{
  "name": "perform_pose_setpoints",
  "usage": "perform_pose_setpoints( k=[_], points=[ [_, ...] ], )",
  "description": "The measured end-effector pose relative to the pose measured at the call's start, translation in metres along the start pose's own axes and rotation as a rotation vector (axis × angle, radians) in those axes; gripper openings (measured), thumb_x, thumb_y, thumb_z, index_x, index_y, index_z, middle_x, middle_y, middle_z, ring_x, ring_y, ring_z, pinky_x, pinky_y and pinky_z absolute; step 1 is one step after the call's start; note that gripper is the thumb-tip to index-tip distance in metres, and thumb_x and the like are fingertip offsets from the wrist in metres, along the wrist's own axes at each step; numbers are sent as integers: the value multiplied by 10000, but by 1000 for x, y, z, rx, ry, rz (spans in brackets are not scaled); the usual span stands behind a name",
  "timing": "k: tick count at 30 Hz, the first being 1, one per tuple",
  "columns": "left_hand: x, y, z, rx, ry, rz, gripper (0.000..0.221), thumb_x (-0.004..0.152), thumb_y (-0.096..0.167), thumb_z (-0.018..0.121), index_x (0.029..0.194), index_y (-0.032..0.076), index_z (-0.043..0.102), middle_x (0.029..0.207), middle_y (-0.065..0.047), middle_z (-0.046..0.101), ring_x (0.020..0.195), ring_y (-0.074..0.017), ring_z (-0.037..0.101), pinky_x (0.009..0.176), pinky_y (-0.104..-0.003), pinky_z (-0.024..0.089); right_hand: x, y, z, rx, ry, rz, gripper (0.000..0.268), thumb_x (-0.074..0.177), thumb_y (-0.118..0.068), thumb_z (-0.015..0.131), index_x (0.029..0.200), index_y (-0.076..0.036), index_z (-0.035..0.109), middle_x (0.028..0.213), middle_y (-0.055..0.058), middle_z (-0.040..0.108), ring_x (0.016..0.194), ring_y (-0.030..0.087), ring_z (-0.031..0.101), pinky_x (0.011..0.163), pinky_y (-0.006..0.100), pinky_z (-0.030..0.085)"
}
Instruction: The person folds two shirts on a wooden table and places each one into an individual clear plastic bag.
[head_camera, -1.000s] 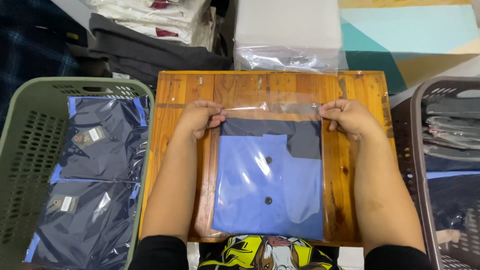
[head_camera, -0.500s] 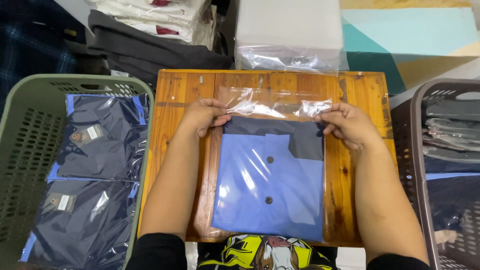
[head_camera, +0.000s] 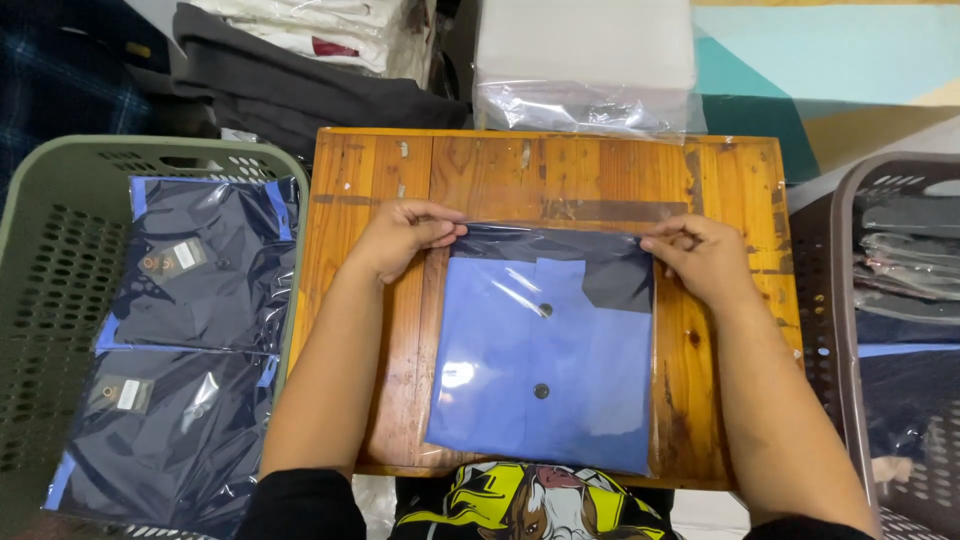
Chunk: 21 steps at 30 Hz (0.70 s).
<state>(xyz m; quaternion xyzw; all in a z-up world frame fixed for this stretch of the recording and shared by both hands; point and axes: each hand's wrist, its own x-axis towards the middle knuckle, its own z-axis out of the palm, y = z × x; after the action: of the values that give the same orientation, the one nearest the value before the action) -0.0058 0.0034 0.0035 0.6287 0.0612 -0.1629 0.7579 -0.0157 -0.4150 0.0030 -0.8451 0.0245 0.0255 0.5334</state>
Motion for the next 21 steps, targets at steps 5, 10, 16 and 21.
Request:
perform_pose_setpoints(
  k=[5, 10, 16, 21],
  points=[
    [-11, 10, 3, 9, -52, 52, 222, 918, -68, 673, 1127, -37, 744, 1078, -245, 752, 991, -274, 748, 864, -358, 644, -12, 9, -10, 162, -43, -100, 247, 943, 31, 728, 1179, -39, 708, 969, 216, 739, 567, 217, 672, 495, 264, 496],
    [-9, -1, -5, -30, -48, 71, 227, 930, -59, 668, 1145, -30, 736, 1123, -253, 741, 1008, -292, 744, 874, -382, 644, -13, 7, -6, 221, -26, -157, 157, 902, 104, 742, 1042, 34, 728, 1087, 231, 738, 683, 229, 716, 561, 301, 558],
    [-10, -3, -8, 4, -37, 147, 215, 875, -81, 723, 1080, -25, 758, 1153, -204, 740, 998, -230, 741, 843, -331, 650, -15, 11, -4, 256, -76, -205, 209, 897, 128, 721, 1093, 55, 723, 1057, 199, 729, 848, 236, 727, 680, 339, 610],
    [-9, -10, -12, 103, 10, 212, 196, 849, -52, 769, 1038, -3, 783, 1023, -110, 647, 928, -153, 670, 804, -308, 670, -24, -18, -8, 89, -133, -320, 192, 871, 94, 753, 1029, -12, 785, 1069, 178, 757, 919, 250, 737, 764, 339, 599]
  ],
)
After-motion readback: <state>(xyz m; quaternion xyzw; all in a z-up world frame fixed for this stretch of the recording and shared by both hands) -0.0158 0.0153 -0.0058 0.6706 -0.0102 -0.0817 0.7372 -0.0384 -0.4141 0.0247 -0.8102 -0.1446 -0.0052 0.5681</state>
